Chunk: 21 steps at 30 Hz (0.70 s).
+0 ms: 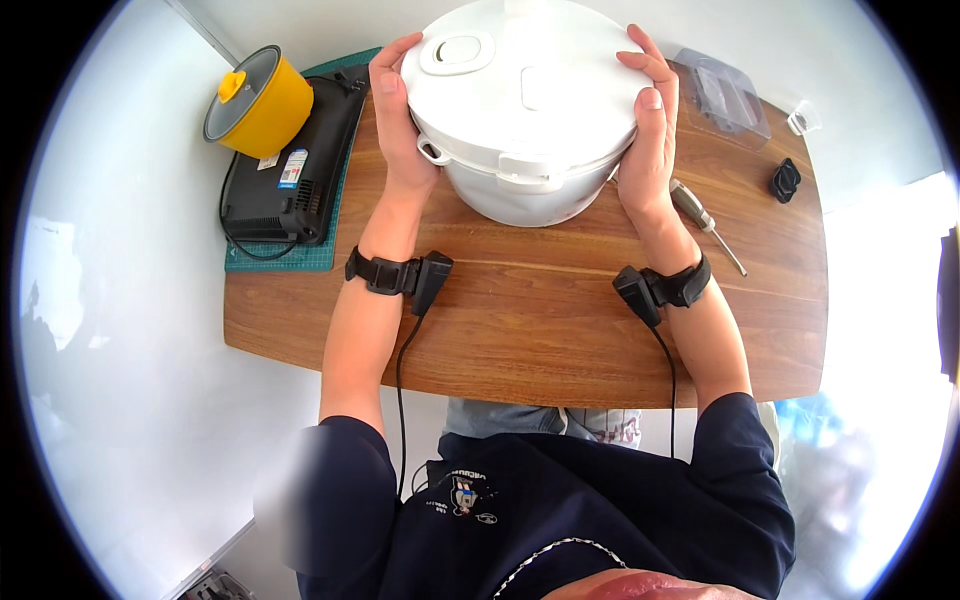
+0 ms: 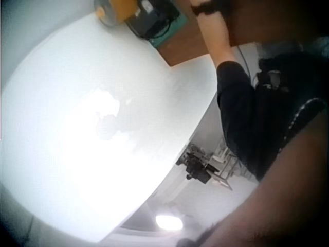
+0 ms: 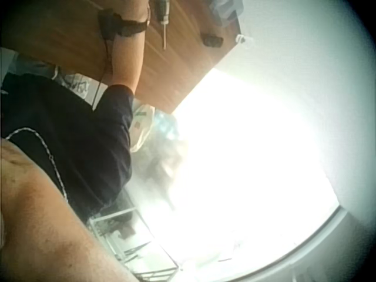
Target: The person assembles a white rice cooker by attaching the lid, inserting a small plastic component, and securing a side panel with a screwdriver. They then handle a yellow pot with a glass lid, using the screwdriver on its lid knob.
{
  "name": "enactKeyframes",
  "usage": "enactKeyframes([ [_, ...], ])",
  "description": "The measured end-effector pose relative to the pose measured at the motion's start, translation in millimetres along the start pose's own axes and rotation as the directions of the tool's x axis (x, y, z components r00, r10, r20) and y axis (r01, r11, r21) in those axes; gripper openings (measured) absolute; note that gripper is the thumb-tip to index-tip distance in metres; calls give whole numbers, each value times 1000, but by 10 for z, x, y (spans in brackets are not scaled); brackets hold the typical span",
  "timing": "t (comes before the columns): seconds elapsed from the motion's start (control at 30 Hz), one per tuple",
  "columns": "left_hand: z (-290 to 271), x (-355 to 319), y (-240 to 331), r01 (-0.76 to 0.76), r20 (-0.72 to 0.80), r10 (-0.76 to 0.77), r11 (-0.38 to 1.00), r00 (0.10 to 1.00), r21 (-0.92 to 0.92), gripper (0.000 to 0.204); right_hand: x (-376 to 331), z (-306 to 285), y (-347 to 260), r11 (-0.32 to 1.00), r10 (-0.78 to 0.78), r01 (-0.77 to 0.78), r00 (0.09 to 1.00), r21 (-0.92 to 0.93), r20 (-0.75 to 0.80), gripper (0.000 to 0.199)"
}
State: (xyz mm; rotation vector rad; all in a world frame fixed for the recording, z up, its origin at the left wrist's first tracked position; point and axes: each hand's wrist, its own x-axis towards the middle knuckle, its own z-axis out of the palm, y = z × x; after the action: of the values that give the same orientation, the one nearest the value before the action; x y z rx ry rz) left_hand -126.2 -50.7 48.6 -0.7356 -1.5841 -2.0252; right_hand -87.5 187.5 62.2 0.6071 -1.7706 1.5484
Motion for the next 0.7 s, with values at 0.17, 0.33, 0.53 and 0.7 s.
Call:
enactKeyframes([
  [0.17,4,-8,-19,4,-11,-4,1000,1000,0,67,-5,11,30,999,-6,7,1000,33,-27,45],
  [0.33,13,-18,-29,-39,-5,39,999,999,8,69,-35,2,46,999,-16,18,999,39,-47,45],
  [0.53,-6,-18,-45,-23,19,26,992,999,-126,66,65,209,64,981,-164,124,937,-147,-307,35],
  [0.7,165,17,138,4,17,1,948,1000,-318,50,-34,35,46,999,24,-21,997,27,-80,45],
])
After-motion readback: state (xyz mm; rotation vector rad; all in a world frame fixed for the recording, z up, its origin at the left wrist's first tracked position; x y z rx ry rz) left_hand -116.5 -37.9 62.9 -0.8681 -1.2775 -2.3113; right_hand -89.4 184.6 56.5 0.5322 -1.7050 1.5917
